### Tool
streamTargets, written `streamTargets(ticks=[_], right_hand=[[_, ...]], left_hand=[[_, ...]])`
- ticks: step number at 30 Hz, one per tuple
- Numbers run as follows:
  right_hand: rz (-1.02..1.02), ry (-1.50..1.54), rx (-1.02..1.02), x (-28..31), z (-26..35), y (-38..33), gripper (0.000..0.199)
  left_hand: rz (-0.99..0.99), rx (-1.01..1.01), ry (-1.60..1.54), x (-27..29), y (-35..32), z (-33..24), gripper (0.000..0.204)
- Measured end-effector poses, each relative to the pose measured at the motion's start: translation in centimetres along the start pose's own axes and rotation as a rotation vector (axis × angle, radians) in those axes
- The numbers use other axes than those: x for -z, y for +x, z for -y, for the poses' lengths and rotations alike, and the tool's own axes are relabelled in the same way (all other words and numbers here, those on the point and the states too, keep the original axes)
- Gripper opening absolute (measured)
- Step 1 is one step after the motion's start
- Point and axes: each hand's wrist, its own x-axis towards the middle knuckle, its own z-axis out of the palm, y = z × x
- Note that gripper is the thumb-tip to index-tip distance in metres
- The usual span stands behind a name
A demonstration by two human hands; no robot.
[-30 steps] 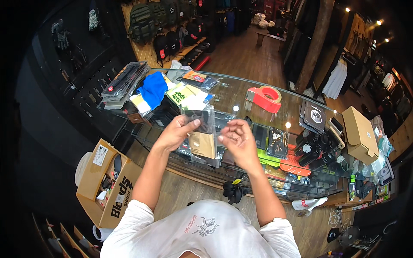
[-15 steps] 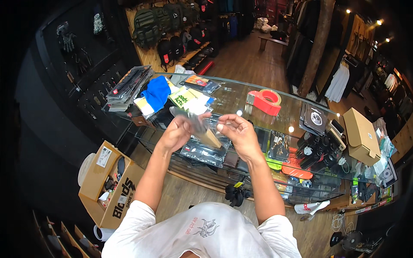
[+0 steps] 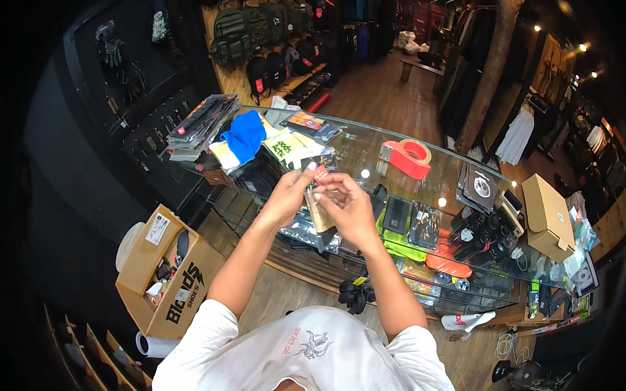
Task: Organizing and arranging various packaged items and merchandise on a glass display counter.
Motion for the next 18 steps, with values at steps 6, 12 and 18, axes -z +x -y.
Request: streamTargets(ticks=[6,12,18], right_hand=[[-0.185,0.228,-0.086,1.9,-1.0,-0.5,0.026],[-0.476,0.361,-0.059,5.4,-1.5,-1.9,0.023],[-0.498,0.275,0.015,11.0,2.6,-4.9,0.026]], left_hand=[[-0.004,-0.031,-0.161,0.1,-0.6,0.7,0.038],[-0.337,-0.009,-0.063,3.1,0.1,1.1,0.041],[-0.222,-0.194,-0.336,7.1,-1.0,-2.9,0.041]])
